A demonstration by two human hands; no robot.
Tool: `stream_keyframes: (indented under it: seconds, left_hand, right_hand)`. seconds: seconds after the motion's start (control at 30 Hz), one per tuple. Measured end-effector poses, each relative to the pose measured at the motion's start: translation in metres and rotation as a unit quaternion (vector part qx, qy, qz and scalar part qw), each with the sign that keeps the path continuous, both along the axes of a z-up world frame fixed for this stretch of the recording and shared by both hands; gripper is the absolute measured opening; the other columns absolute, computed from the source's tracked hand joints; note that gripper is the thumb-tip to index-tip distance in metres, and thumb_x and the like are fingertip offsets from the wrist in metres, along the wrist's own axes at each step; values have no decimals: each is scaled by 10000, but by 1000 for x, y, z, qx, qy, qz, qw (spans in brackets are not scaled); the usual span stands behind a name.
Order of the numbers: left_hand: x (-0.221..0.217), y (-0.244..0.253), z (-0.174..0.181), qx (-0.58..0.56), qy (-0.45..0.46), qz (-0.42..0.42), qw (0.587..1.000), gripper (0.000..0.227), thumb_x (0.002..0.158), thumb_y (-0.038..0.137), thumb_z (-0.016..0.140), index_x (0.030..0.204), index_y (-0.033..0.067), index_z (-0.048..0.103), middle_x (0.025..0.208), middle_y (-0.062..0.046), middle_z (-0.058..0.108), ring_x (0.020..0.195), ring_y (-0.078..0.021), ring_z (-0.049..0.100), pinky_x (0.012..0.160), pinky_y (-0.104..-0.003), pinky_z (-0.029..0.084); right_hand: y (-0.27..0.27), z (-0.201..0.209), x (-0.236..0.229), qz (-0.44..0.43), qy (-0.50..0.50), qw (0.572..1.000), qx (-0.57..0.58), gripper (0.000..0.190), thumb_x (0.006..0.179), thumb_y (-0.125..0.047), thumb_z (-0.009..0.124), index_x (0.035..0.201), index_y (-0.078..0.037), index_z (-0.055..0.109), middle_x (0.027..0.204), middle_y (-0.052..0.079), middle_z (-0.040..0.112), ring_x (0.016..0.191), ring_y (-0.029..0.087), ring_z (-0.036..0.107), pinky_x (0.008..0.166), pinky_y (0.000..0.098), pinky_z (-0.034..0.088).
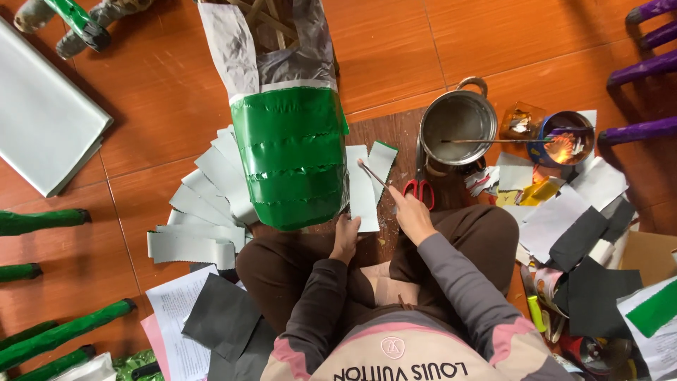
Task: Applying colored paper and glue to a bamboo frame to create a decorative figure.
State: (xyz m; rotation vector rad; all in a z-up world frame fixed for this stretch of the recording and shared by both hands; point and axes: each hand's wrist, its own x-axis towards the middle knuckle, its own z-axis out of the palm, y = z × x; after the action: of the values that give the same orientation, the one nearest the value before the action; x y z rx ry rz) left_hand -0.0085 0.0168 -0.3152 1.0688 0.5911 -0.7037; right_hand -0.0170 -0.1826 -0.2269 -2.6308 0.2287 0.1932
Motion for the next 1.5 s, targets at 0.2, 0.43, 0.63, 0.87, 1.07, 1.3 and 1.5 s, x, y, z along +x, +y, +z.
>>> stream_keyframes:
  seconds: [0.2, 0.43, 0.63, 0.87, 1.07, 1.3, 1.5]
  left_hand:
    - [5, 2, 15, -28, -17, -53, 998, 316, 900, 39, 516, 1187, -44, 621, 1024, -100, 686, 846, -188, 691, 729, -367, 623]
    - [-3, 9, -27, -6, -40, -67, 997, 251, 923, 38, 560, 1135, -47, 665, 970, -68, 677, 797, -141, 640, 685, -287, 546]
    - [9, 5, -9, 4, 37, -74, 997, 180, 970, 80, 579, 1074, -53, 643, 991, -154, 666, 818, -218, 665, 707, -349, 548]
    - [-4, -15, -22, -26, 62, -126, 990, 263, 988, 226, 640, 1001, -35, 676, 985, -208, 725, 859, -288, 728, 749, -373, 618]
    - [-8, -59, 19, 405, -182, -344, 827, 489, 931, 446, 781, 970, -21, 641, 961, -236, 695, 849, -406, 680, 705, -472, 522]
    - [-6, -55, 45, 567, -354, -235, 706, 591, 724, 318, 879, 1115, 8, 562, 1074, -180, 566, 985, -405, 600, 814, -479, 495]
    - [-6, -46, -23, 557, -319, -217, 736, 385, 770, 265, 859, 970, 5, 658, 1065, -198, 594, 982, -395, 604, 859, -466, 499]
  right_hand:
    - [22, 6, 30, 21, 17, 999, -17, 541, 935, -52, 535, 1449, -221, 551, 897, 192, 615, 736, 426, 648, 666, 532, 522]
    - [21, -20, 33, 24, 12, 1000, -12, 618, 910, 18, 494, 1469, -239, 545, 922, 190, 608, 743, 425, 654, 657, 525, 531]
    - [4, -24, -15, -12, 30, 999, -18, 618, 918, 15, 472, 1488, -218, 533, 907, 194, 618, 741, 426, 657, 684, 523, 531]
    - [-2, -25, -21, -38, 23, 999, 29, 524, 946, -50, 494, 1452, -177, 546, 890, 211, 655, 785, 430, 660, 712, 520, 528]
    - [-16, -24, -20, -50, 21, 997, 62, 515, 937, -32, 473, 1427, -165, 561, 935, 224, 693, 862, 440, 671, 750, 528, 525]
    - [-49, 48, -4, -212, -89, 968, 101, 418, 1028, -57, 455, 1422, -150, 556, 932, 222, 700, 845, 412, 704, 754, 496, 554]
    - [-76, 46, -6, -271, -52, 936, 219, 342, 993, -93, 654, 1331, -94, 601, 873, 137, 669, 707, 277, 645, 579, 397, 514]
